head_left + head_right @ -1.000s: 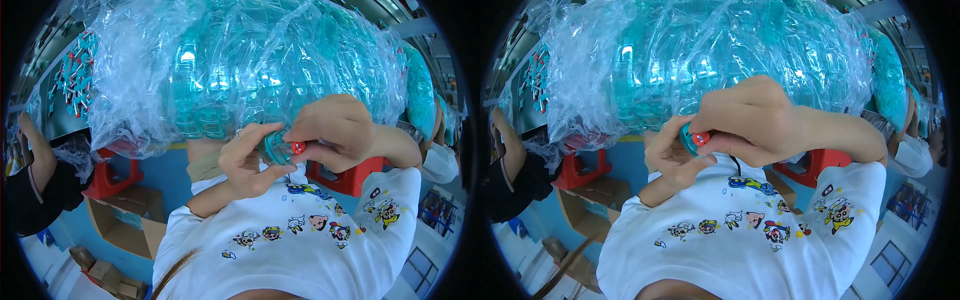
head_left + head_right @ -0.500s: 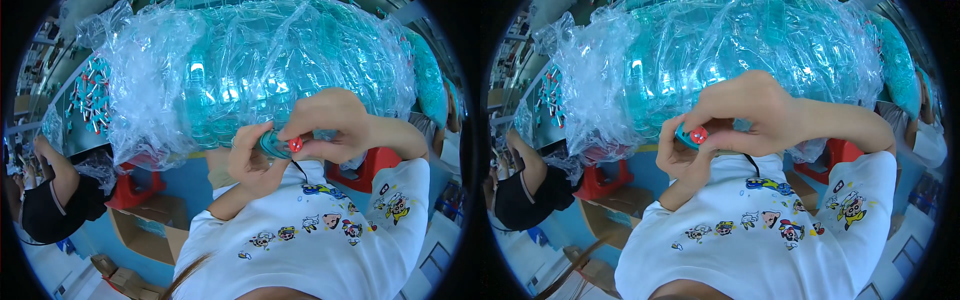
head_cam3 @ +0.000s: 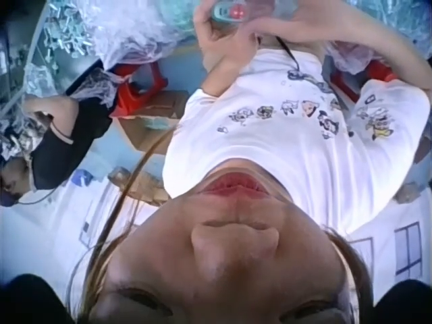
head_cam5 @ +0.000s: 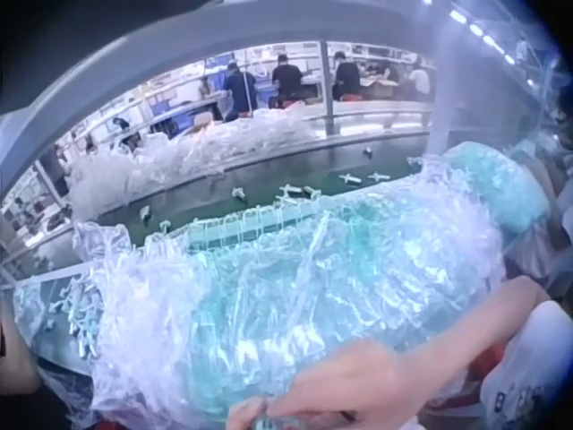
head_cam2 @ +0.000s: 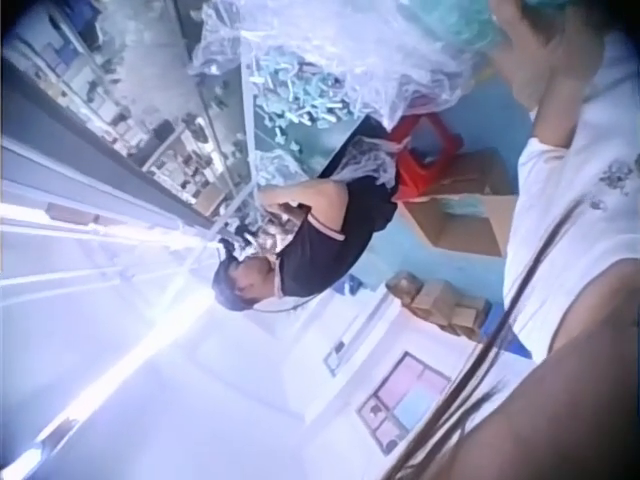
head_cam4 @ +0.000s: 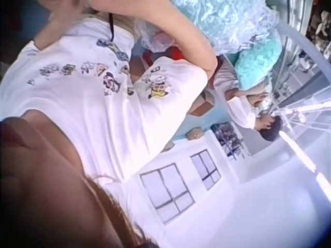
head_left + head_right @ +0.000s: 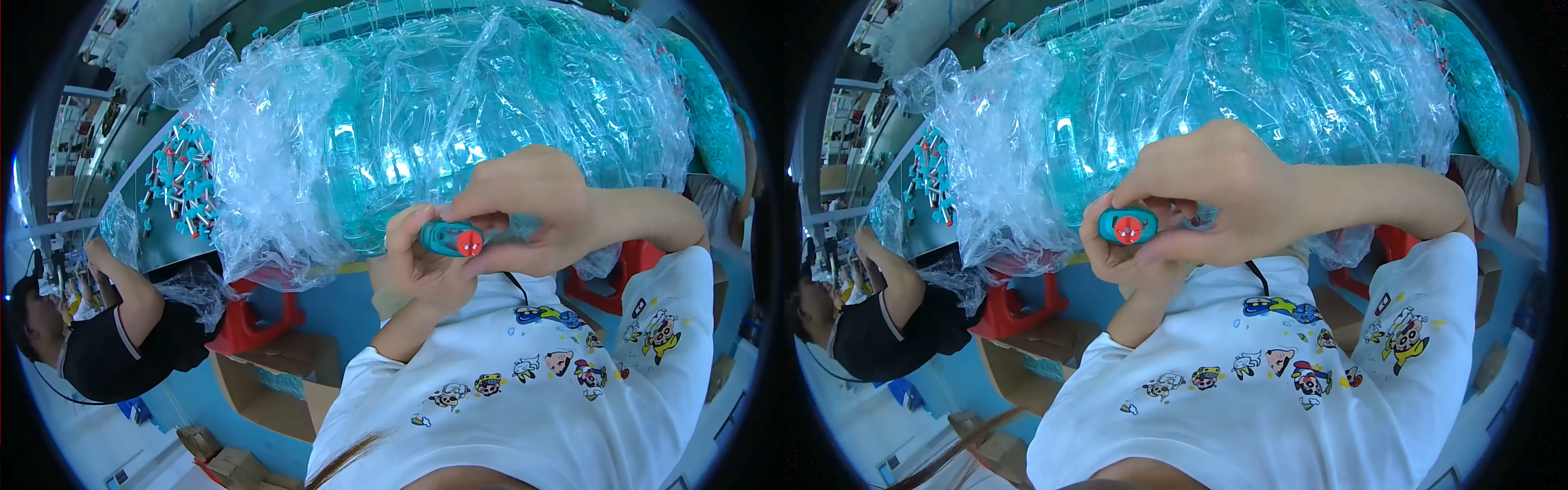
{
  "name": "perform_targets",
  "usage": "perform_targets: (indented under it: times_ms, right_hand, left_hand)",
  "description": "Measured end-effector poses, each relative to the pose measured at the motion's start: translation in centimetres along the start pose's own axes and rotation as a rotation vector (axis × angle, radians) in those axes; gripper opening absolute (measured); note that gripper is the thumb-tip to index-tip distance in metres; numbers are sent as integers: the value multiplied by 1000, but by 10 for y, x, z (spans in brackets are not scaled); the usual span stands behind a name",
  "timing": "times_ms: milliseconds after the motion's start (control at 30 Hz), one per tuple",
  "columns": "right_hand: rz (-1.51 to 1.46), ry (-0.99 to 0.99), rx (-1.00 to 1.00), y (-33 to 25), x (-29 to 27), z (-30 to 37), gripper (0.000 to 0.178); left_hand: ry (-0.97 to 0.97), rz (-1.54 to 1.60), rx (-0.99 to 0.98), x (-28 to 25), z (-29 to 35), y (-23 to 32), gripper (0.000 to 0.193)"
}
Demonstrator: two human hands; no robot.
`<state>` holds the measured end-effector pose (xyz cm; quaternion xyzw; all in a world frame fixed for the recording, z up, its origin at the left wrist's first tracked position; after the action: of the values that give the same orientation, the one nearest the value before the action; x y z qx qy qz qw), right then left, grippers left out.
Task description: The person assembles small plastic casings, metal inserts, and red caps into finished units by hand on a factory production line.
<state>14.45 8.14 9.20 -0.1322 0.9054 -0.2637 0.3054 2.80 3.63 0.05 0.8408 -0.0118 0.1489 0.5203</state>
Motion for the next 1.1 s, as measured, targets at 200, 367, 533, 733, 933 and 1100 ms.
perform_targets:
  times_ms: [200, 367, 533, 733, 933, 1100]
  right_hand:
    - [113, 16, -62, -3, -2, -7, 33]
    - [186, 33, -83, -3, -3, -12, 30]
    - [286, 78, -101, 0, -4, -19, 25]
    - [368, 86, -137, 6, -17, -39, 24]
    - [593, 56, -192, 34, -40, -67, 28]
    - [921, -11, -196, 153, -59, -89, 24]
  left_hand:
    - [50, 133, -61, 8, -3, -8, 56]
    - [62, 118, -48, 8, -10, -9, 53]
    - [89, 77, -148, 15, -17, -2, 54]
    - [-67, -74, -78, 15, -39, 7, 73]
    - [-172, -569, 47, -6, -46, 26, 68]
    - [-210, -955, 115, -14, -54, 16, 47]
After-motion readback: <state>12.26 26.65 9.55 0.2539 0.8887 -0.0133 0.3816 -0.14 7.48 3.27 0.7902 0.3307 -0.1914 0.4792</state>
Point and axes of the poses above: each hand's wrist, its own z-axis away from the middle knuckle, its own x-axis out of the palm, y = z × x, the point moved 4 cm from there along -z, towards the middle knuckle, and after that the axes turned 10 degrees about -x, right-handed, at the moved point
